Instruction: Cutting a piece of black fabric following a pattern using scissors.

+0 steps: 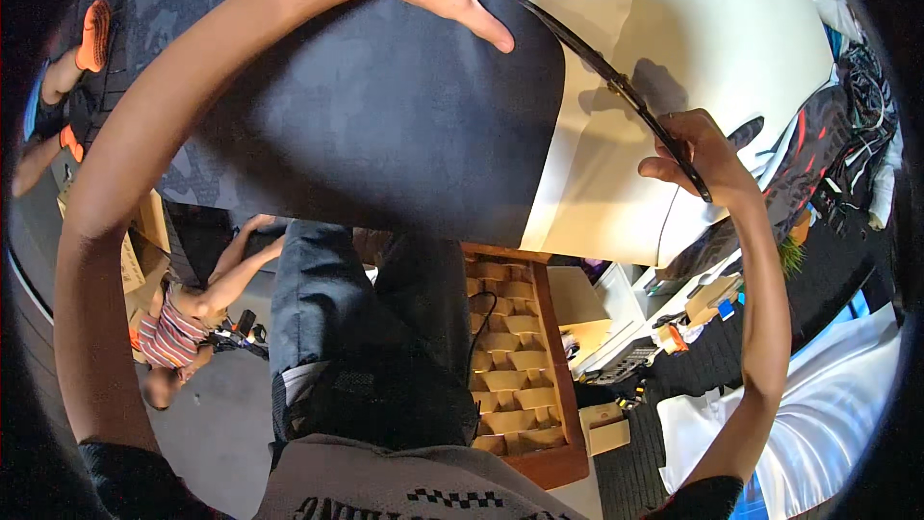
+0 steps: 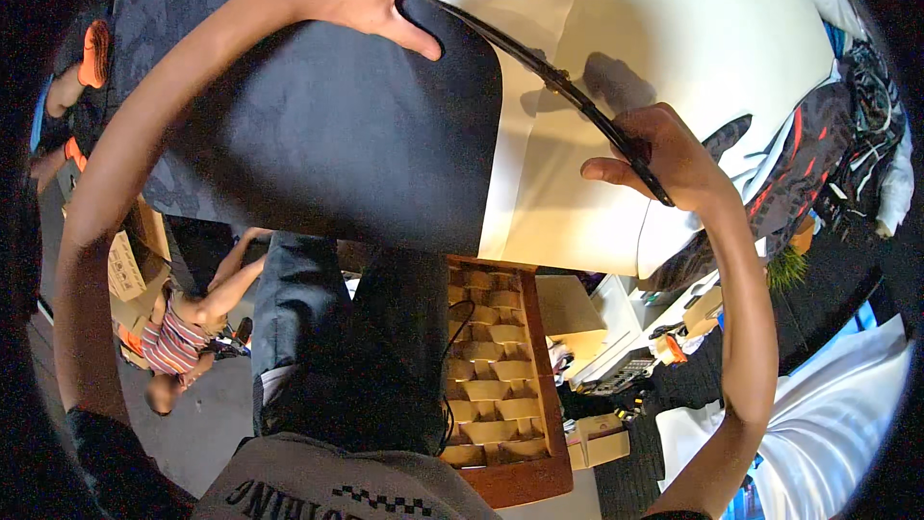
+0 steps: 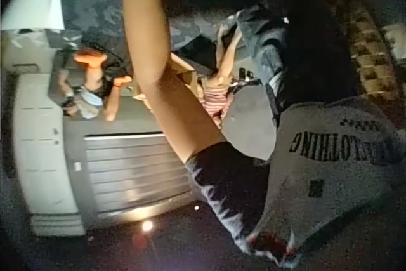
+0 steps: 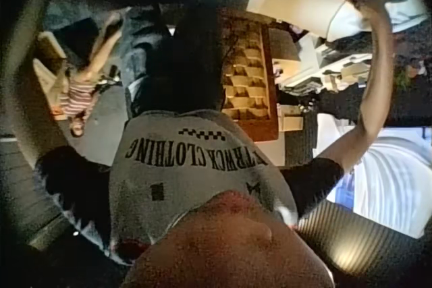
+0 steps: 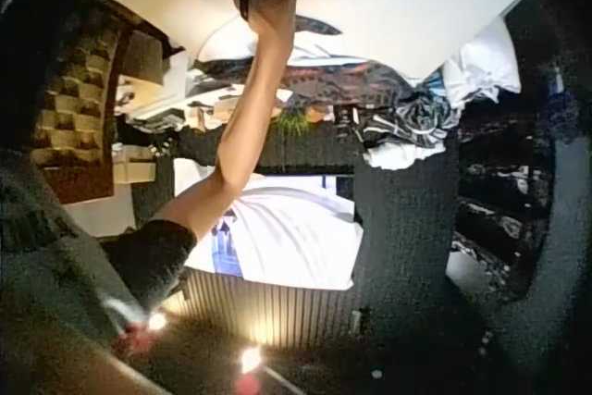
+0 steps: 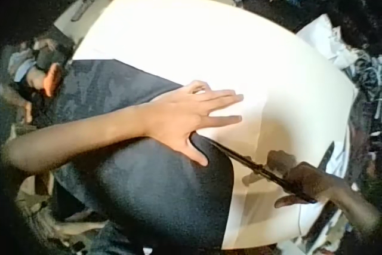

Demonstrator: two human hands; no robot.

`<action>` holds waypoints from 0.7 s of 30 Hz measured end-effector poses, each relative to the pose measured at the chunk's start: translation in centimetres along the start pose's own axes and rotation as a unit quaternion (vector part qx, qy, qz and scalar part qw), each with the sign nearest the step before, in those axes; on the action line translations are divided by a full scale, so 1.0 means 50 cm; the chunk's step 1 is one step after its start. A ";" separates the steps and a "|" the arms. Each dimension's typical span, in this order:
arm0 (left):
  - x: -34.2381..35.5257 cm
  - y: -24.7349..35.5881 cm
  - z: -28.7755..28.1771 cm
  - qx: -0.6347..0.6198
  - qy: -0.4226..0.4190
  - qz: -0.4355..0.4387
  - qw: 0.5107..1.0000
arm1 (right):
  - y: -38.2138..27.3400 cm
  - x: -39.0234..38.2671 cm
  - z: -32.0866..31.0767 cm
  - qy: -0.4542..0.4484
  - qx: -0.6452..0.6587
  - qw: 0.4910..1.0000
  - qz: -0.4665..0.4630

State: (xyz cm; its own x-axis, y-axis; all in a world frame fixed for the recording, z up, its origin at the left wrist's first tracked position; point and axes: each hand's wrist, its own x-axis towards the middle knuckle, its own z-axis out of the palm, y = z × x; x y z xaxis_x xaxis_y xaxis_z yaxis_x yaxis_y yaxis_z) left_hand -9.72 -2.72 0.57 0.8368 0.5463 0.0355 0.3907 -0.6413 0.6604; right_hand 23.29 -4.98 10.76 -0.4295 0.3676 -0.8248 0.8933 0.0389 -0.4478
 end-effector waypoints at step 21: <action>0.009 0.008 -0.031 0.209 0.029 0.076 0.975 | 0.018 0.007 0.043 -0.021 0.056 0.997 -0.051</action>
State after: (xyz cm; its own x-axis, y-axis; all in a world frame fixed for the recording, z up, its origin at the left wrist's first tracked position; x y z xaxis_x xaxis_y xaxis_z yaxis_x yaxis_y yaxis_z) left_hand -9.77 -1.88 1.99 0.8786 0.4498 0.1604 0.3958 -0.8739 0.2822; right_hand 23.64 -6.82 9.35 -0.5241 0.3278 -0.7861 0.8255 -0.0314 -0.5635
